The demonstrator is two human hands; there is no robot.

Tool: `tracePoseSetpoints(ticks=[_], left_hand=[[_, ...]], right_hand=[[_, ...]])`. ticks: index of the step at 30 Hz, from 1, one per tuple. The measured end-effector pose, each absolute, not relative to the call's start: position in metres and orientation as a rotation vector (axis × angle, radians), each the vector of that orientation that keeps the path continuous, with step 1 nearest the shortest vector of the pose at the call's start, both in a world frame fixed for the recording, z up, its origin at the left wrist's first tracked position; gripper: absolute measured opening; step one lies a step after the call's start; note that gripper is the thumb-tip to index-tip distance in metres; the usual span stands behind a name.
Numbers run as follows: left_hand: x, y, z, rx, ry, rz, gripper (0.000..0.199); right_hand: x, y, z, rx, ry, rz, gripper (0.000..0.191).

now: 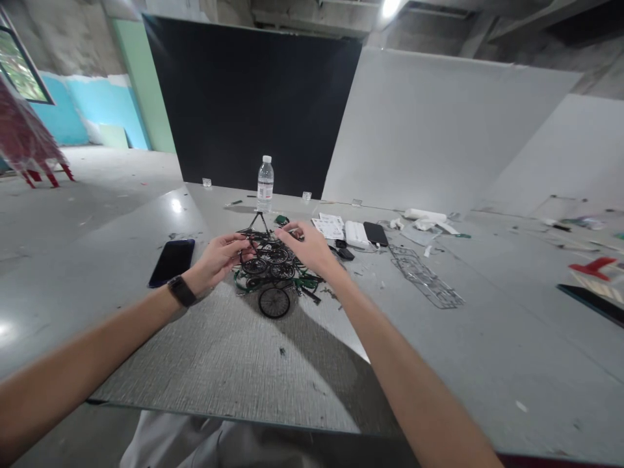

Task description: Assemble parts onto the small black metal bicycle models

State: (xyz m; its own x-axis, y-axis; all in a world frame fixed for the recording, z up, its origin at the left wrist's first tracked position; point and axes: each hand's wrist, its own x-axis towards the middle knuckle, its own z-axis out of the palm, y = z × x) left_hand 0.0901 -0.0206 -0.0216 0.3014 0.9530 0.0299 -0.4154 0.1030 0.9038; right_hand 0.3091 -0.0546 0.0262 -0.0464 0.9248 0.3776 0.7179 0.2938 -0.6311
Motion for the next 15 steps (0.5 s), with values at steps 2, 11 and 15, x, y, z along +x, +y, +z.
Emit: tracePoseSetpoints(ticks=[2,11,15], left_hand=[[0.09,-0.019,-0.021,0.948,0.7,1.139,0.008],[0.088,-0.017,-0.024,1.001,0.772,1.111,0.01],[0.089,-0.018,-0.023,0.988,0.776,1.103,0.009]], right_hand=[[0.315,-0.055,0.026,-1.498,-1.883,0.343,0.037],[0.333,-0.075,-0.01,-1.511,-2.238,0.222,0.022],[0.33,-0.073,-0.023,-1.501,-2.4,0.153,0.02]])
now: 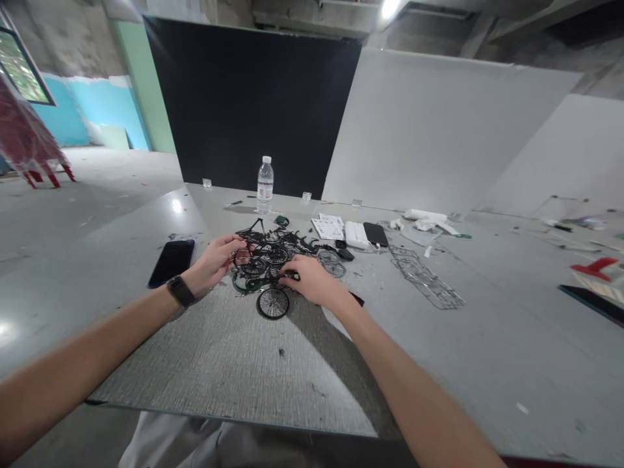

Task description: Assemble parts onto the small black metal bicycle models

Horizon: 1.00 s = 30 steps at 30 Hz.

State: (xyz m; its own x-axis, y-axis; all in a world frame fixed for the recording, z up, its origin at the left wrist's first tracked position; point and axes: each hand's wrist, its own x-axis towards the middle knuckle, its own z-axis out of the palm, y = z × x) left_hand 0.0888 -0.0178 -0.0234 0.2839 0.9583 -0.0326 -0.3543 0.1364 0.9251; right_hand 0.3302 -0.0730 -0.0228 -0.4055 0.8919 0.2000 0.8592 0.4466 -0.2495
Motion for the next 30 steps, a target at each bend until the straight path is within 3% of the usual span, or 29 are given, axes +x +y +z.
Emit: tracePoseSetpoints(ticks=[8,24,30], left_hand=[[0.09,-0.02,-0.021,0.975,0.815,1.099,0.012],[0.089,-0.015,-0.028,1.033,0.793,1.086,0.009],[0.088,-0.014,-0.031,1.066,0.79,1.088,0.007]], right_hand=[[0.324,-0.072,-0.023,-1.558,-2.38,0.156,0.008],[0.324,-0.072,-0.025,-1.593,-2.356,0.026,0.026],[0.306,-0.073,-0.026,-1.678,-2.371,0.021,0.017]])
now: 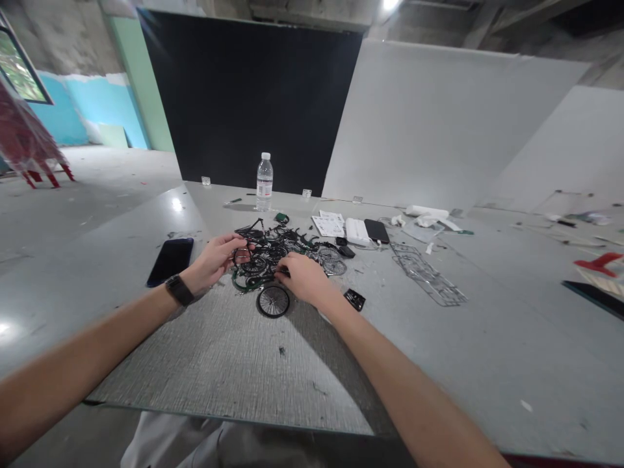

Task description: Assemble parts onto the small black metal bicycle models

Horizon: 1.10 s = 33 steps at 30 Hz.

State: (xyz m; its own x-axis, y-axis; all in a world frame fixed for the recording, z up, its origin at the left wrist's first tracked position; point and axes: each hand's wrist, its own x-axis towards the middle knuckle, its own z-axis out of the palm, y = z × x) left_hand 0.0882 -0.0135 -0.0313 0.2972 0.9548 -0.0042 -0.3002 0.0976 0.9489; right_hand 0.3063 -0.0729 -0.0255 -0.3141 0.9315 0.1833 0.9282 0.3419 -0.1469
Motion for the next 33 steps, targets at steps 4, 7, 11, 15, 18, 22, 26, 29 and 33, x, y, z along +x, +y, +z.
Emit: tracePoseSetpoints(ticks=[4,7,11,15,18,22,26,29,33], left_hand=[[0.089,-0.015,-0.029,1.043,0.787,1.086,0.007],[0.088,-0.016,-0.028,1.037,0.784,1.081,0.008],[0.089,-0.016,-0.028,1.054,0.782,1.086,0.011],[0.089,-0.019,-0.024,1.032,0.79,1.085,0.011],[0.09,-0.02,-0.023,1.032,0.792,1.082,0.011],[0.089,-0.02,-0.024,1.046,0.78,1.086,0.011],[0.089,-0.02,-0.024,1.051,0.804,1.075,0.009],[0.089,-0.021,-0.023,1.052,0.825,1.071,0.009],[0.089,-0.021,-0.023,1.052,0.82,1.08,0.008]], right_hand=[[0.308,-0.073,-0.023,-1.666,-2.362,0.03,0.016],[0.312,-0.072,-0.022,-1.671,-2.325,0.035,0.015],[0.317,-0.07,-0.021,-1.683,-2.263,0.091,0.013],[0.325,-0.069,-0.02,-1.722,-2.225,0.072,0.015],[0.332,-0.068,-0.019,-1.719,-2.226,0.018,0.014],[0.338,-0.067,-0.018,-1.735,-2.228,-0.044,0.015],[0.339,-0.066,-0.016,-1.797,-2.225,-0.046,0.013],[0.339,-0.066,-0.015,-1.784,-2.2,-0.03,0.012],[0.341,-0.067,-0.014,-1.738,-2.151,-0.062,0.012]])
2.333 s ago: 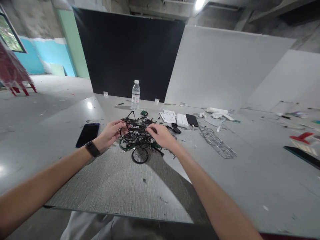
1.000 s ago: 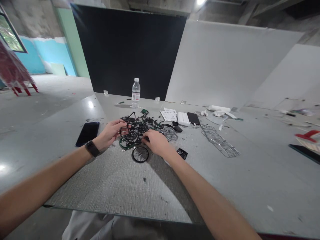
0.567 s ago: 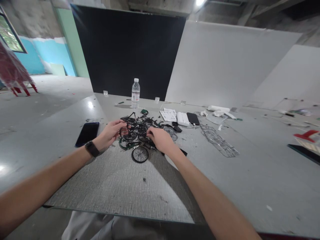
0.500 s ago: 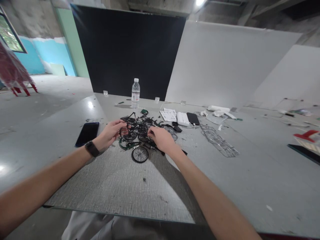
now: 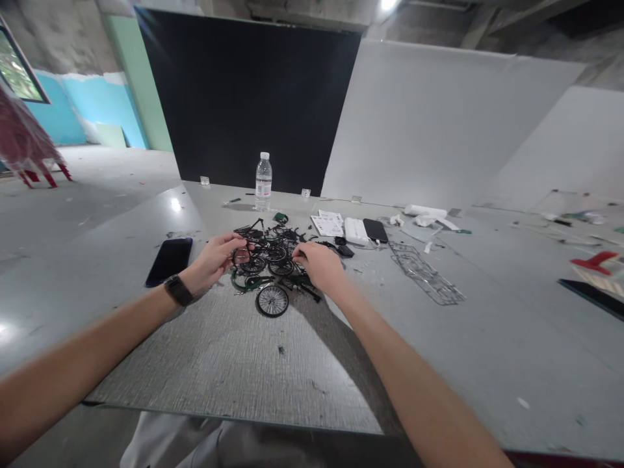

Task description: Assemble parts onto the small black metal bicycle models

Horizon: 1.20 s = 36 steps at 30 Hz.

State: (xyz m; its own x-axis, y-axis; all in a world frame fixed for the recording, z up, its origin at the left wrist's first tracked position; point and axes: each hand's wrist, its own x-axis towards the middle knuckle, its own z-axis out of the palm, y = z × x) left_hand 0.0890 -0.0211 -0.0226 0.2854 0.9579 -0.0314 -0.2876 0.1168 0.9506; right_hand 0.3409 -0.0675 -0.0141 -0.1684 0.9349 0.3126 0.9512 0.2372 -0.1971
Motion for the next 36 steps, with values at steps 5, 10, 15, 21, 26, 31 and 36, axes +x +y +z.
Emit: tracePoseSetpoints(ticks=[5,10,15,21,26,31,36], left_hand=[[0.089,-0.02,-0.023,1.054,0.806,1.078,0.009],[0.089,-0.02,-0.023,1.063,0.81,1.078,0.009],[0.09,-0.019,-0.024,1.05,0.794,1.075,0.011],[0.09,-0.021,-0.022,1.052,0.794,1.071,0.012],[0.09,-0.021,-0.023,1.058,0.792,1.069,0.012],[0.089,-0.02,-0.025,1.079,0.795,1.063,0.011],[0.089,-0.02,-0.025,1.067,0.793,1.064,0.011]], right_hand=[[0.343,-0.069,-0.015,-1.72,-2.161,-0.162,0.012],[0.342,-0.065,-0.023,-1.815,-2.147,-0.153,0.018],[0.342,-0.061,-0.028,-1.922,-2.129,-0.128,0.022],[0.342,-0.061,-0.028,-1.926,-2.081,-0.124,0.018],[0.343,-0.06,-0.028,-1.892,-2.078,-0.134,0.016],[0.343,-0.06,-0.029,-1.908,-2.067,-0.134,0.015],[0.343,-0.059,-0.031,-1.882,-2.075,-0.139,0.015]])
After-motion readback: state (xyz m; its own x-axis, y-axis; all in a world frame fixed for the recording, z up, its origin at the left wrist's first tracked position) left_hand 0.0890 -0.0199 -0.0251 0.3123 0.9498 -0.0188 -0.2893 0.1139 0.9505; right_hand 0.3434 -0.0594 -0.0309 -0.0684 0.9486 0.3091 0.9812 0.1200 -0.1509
